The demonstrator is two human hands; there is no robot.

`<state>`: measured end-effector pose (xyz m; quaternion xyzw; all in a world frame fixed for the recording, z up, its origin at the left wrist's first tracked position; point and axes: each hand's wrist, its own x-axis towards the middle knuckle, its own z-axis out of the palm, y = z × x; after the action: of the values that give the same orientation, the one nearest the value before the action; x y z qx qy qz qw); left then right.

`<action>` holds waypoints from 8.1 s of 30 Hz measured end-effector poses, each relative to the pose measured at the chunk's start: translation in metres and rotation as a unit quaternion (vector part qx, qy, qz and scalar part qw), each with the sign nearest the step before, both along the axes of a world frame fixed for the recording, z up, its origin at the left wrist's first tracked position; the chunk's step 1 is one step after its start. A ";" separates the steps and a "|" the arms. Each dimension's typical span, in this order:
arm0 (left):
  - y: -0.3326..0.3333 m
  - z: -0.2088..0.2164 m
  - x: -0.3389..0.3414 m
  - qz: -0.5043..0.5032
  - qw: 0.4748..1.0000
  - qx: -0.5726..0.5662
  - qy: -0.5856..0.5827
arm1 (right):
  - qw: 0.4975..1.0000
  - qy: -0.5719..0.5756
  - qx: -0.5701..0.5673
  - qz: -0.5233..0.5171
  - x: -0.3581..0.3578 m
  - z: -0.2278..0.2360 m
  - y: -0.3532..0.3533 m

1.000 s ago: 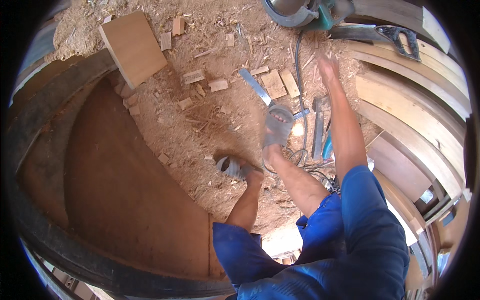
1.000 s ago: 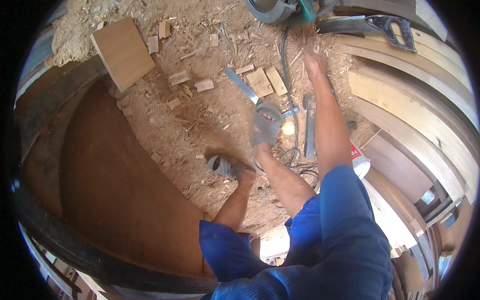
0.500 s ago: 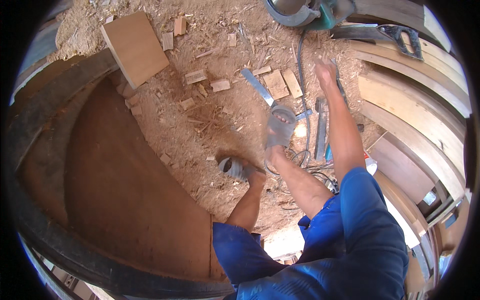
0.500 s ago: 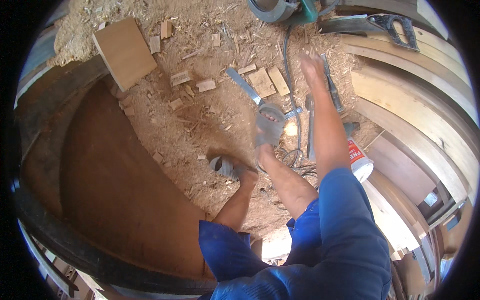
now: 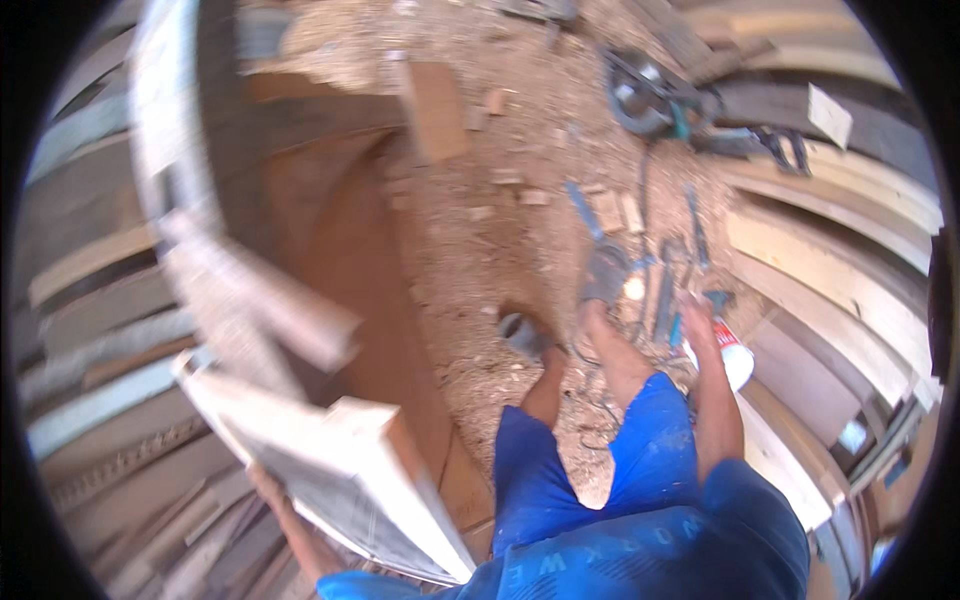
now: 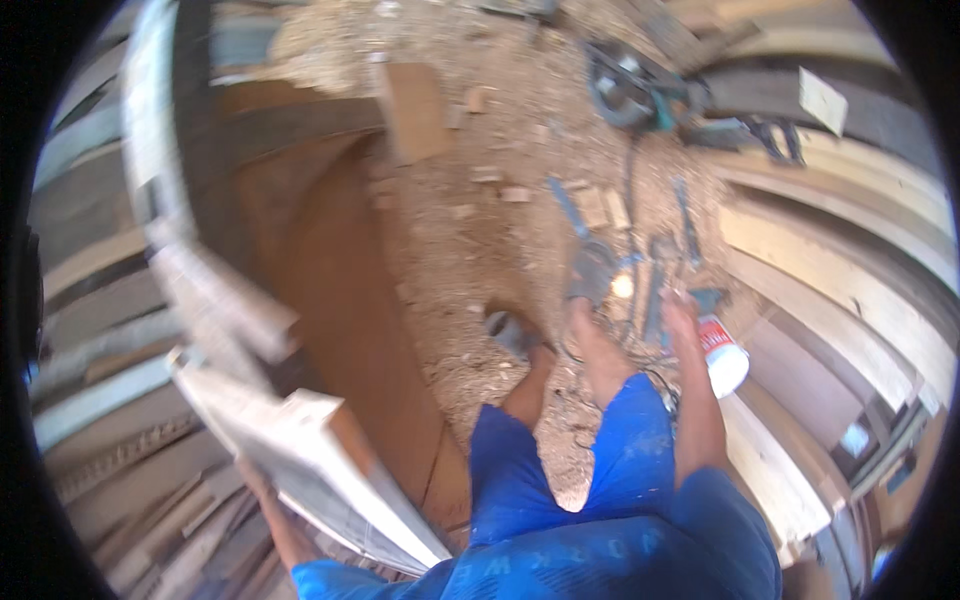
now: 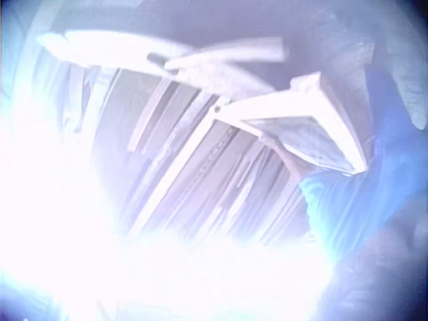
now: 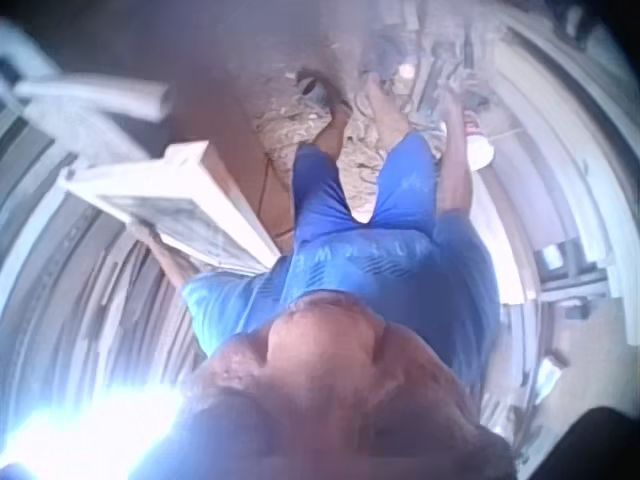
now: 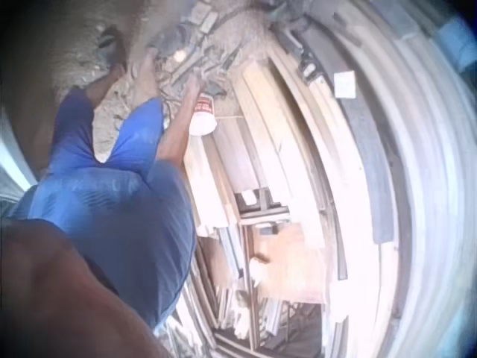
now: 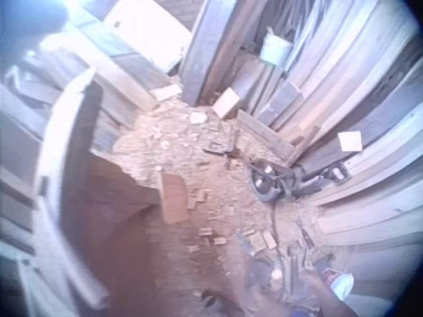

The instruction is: The person assembles a wooden window frame by using a hammer to tap wooden pieces into place, using a long metal clamp to secure the frame, and checking the fit with a square ruler.

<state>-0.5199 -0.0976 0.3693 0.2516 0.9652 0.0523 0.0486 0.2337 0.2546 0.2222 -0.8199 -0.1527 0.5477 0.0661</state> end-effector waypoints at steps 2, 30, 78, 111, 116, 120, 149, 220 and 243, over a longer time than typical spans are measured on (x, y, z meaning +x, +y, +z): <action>-0.064 0.134 -0.096 -0.037 0.997 -0.011 0.073 | 0.996 0.081 0.036 0.006 -0.032 0.054 0.009; -0.031 0.258 0.350 0.051 0.976 0.152 -0.149 | 0.443 -0.155 0.397 0.789 -0.485 0.336 0.216; -0.590 0.266 0.462 0.673 0.731 -0.038 -0.108 | 0.094 0.301 0.305 0.899 -0.444 0.453 -0.599; -0.575 0.254 0.481 0.686 0.723 0.077 -0.021 | -0.063 0.268 0.348 0.896 -0.406 0.423 -0.878; -0.574 0.246 0.490 0.665 0.736 0.123 0.023 | 0.042 0.193 0.357 0.913 -0.382 0.424 -0.871; -0.602 0.198 0.508 0.639 0.726 0.239 0.087 | 0.066 0.165 0.306 0.935 -0.347 0.454 -0.853; -0.631 0.173 0.554 0.609 0.535 0.576 -0.101 | 0.107 0.228 0.565 0.786 -0.297 0.380 -0.776; -0.664 0.204 0.549 0.505 0.579 0.548 -0.331 | 0.352 0.218 0.528 0.742 -0.235 0.389 -0.747; -0.701 0.214 0.563 0.462 0.584 0.464 -0.480 | 0.301 0.122 0.409 0.853 -0.297 0.405 -0.851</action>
<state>0.0436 -0.7989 0.5832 -0.3012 0.6324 0.6215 0.3508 -0.0632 -0.5960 0.6270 -0.0230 -0.9610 0.2591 -0.0935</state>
